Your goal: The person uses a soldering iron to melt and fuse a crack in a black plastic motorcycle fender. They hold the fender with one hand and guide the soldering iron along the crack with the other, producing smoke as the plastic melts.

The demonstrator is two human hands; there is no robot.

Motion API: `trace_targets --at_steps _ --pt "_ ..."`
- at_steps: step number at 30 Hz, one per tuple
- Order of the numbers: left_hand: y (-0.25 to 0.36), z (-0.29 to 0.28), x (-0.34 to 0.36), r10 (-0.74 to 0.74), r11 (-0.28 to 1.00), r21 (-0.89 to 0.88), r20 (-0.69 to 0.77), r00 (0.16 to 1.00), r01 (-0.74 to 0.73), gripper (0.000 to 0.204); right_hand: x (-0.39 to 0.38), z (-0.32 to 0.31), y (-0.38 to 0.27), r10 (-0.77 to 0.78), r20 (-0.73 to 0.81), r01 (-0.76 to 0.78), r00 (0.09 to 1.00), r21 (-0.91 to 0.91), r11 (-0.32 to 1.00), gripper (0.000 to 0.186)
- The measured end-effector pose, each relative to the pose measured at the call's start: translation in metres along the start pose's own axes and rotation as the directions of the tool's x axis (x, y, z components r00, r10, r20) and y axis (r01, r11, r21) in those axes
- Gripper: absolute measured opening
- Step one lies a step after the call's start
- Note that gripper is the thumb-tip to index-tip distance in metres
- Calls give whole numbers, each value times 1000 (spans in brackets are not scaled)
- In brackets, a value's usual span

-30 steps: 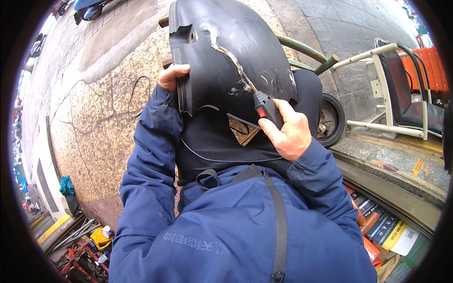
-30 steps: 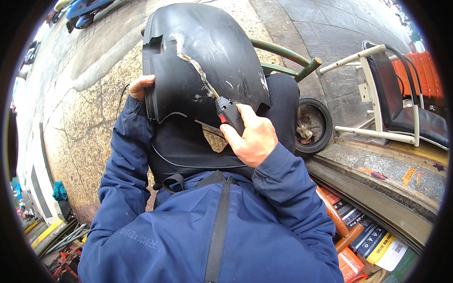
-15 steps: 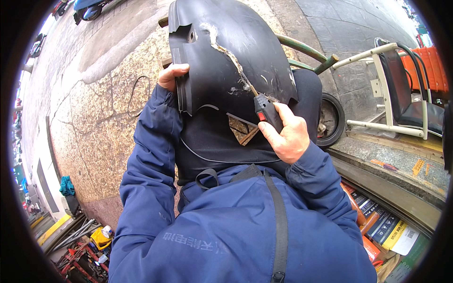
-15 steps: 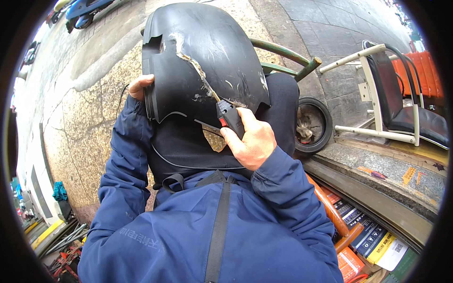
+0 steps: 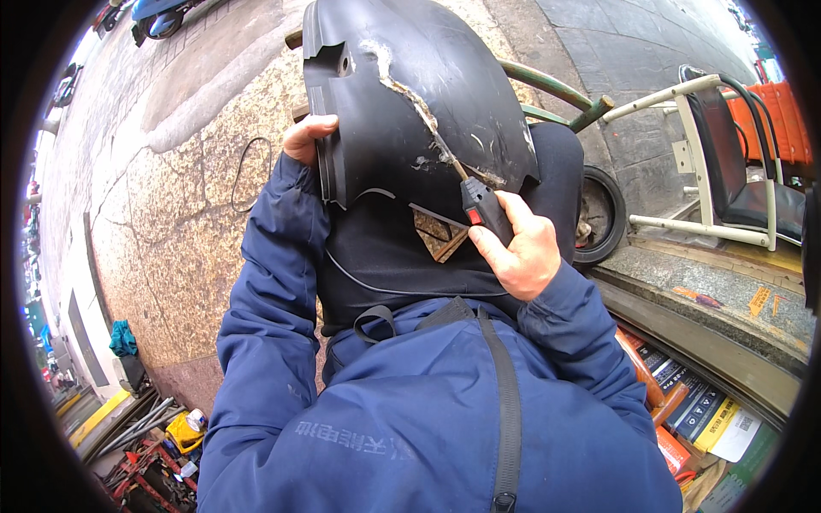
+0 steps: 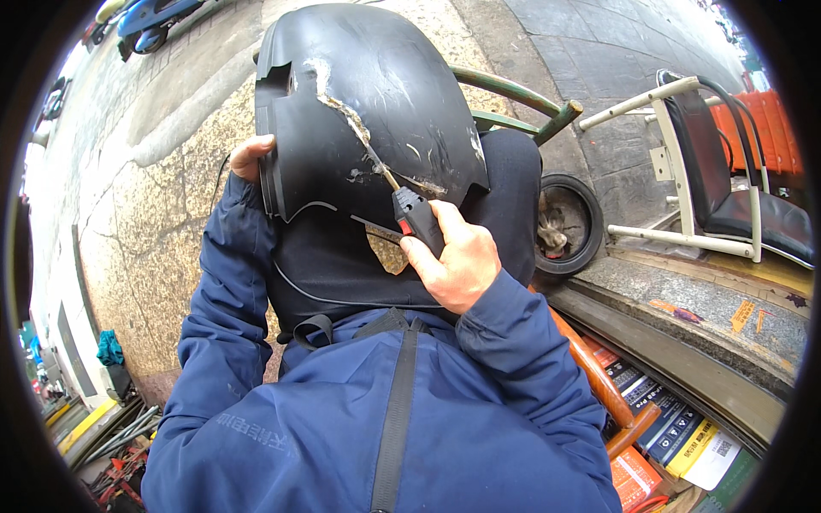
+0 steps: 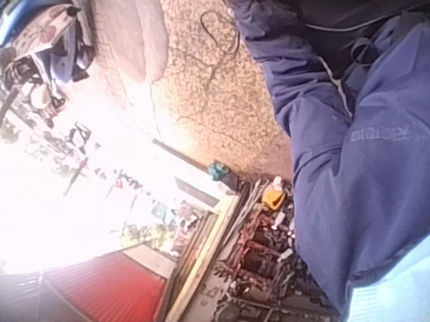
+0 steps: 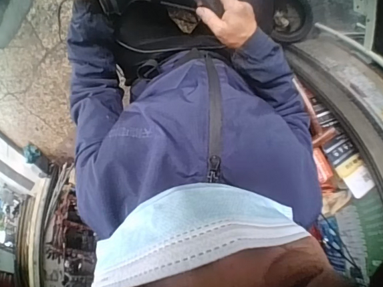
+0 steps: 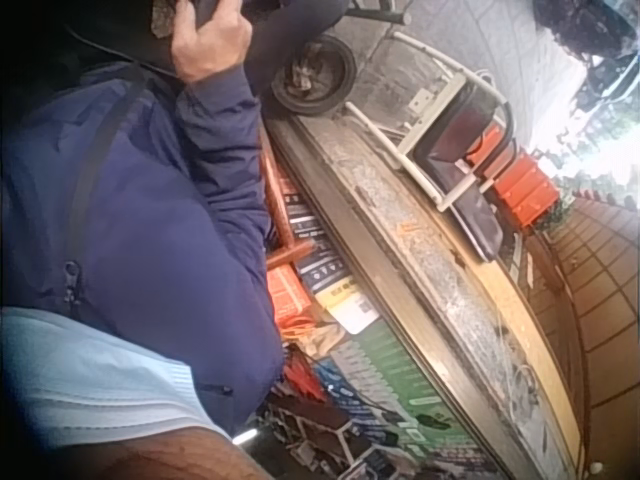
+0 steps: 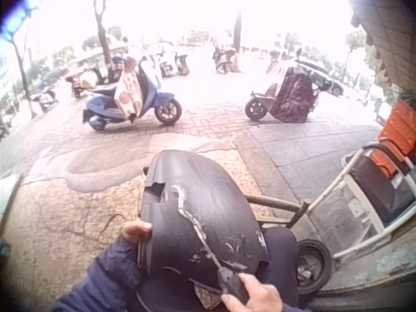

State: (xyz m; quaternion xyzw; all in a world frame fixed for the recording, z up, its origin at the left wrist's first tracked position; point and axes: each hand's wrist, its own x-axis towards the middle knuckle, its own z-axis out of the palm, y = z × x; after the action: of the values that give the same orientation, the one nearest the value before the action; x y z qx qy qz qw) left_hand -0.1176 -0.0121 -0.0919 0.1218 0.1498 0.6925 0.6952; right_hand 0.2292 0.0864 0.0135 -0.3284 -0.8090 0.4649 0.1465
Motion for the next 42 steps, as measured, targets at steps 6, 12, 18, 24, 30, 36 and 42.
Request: trace_targets --at_steps 6,12,18,24,30,36,42 --pt "5 -12 4 -25 1000 -4 135 990 26 60 0 2 3 20 -32 -18 999 53 998 41" --pt "6 -24 5 3 1000 20 66 998 -4 63 -2 2 3 -19 -11 19 1000 16 1000 42" --pt "6 -23 5 44 998 39 9 999 -44 64 -2 4 6 -1 -32 2 999 48 999 43" --pt "4 -15 3 23 999 -29 22 999 -22 61 -6 4 4 -8 -29 9 1000 45 999 43" --pt "2 -7 1 57 998 -26 -29 998 -57 55 -1 2 4 21 -35 -20 999 53 998 42" --pt "-2 2 2 41 998 -36 -101 994 -45 52 2 -3 3 29 -11 -28 1000 81 996 45" --pt "-1 -5 5 51 999 -1 28 998 -51 53 4 -3 3 15 -12 -14 1000 78 997 46"
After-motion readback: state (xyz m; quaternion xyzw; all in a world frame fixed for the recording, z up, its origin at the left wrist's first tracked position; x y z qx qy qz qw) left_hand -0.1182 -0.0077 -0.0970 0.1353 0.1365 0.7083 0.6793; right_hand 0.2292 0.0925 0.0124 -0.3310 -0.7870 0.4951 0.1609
